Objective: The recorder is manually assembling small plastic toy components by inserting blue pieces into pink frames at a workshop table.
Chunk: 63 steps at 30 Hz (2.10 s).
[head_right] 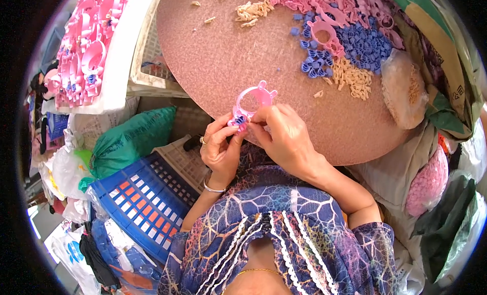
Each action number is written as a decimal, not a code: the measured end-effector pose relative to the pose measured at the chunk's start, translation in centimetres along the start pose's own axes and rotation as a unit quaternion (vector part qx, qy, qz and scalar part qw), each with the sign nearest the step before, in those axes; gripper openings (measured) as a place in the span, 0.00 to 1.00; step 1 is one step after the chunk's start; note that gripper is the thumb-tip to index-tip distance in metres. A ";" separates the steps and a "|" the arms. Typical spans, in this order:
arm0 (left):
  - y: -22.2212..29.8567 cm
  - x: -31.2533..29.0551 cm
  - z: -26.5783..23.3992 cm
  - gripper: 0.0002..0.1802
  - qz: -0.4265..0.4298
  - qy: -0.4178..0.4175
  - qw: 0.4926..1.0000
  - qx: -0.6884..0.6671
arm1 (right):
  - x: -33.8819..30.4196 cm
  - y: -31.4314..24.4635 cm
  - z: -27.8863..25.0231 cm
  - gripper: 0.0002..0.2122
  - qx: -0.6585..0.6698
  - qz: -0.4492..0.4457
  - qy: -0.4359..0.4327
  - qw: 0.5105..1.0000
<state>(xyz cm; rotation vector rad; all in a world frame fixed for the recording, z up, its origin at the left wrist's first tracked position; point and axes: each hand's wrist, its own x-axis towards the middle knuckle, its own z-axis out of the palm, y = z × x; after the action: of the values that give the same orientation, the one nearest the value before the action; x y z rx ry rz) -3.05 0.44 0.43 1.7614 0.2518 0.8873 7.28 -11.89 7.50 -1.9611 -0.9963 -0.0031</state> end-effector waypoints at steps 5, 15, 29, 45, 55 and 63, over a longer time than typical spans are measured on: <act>1.4 1.4 -0.1 0.16 0.084 -0.014 0.994 0.071 | 0.5 -0.5 -1.2 0.10 -0.031 -0.041 -0.034 0.998; 3.4 1.6 0.9 0.28 -0.260 0.034 0.909 -0.324 | 1.2 0.3 -1.5 0.11 -0.030 -0.081 -0.027 0.996; 3.7 2.9 -0.7 0.25 -0.310 -0.137 0.878 -0.337 | 1.8 -0.5 -3.5 0.11 0.024 -0.031 -0.051 0.998; 3.7 1.6 0.3 0.25 -0.246 -0.099 0.906 -0.330 | 1.7 -1.1 -3.3 0.11 0.012 0.009 -0.053 0.998; 3.6 2.4 -0.2 0.25 -0.328 -0.081 0.863 -0.375 | 2.1 -1.2 -4.8 0.12 -0.017 -0.058 -0.032 0.998; 3.9 2.2 0.0 0.25 -0.299 -0.107 0.887 -0.336 | 2.3 -0.6 -4.7 0.10 -0.050 -0.068 -0.121 0.989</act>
<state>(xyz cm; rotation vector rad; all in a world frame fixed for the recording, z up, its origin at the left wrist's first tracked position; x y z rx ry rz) -2.43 0.17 4.90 1.0158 0.2787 0.2627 10.18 -13.67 11.58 -2.0139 -1.3089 0.1122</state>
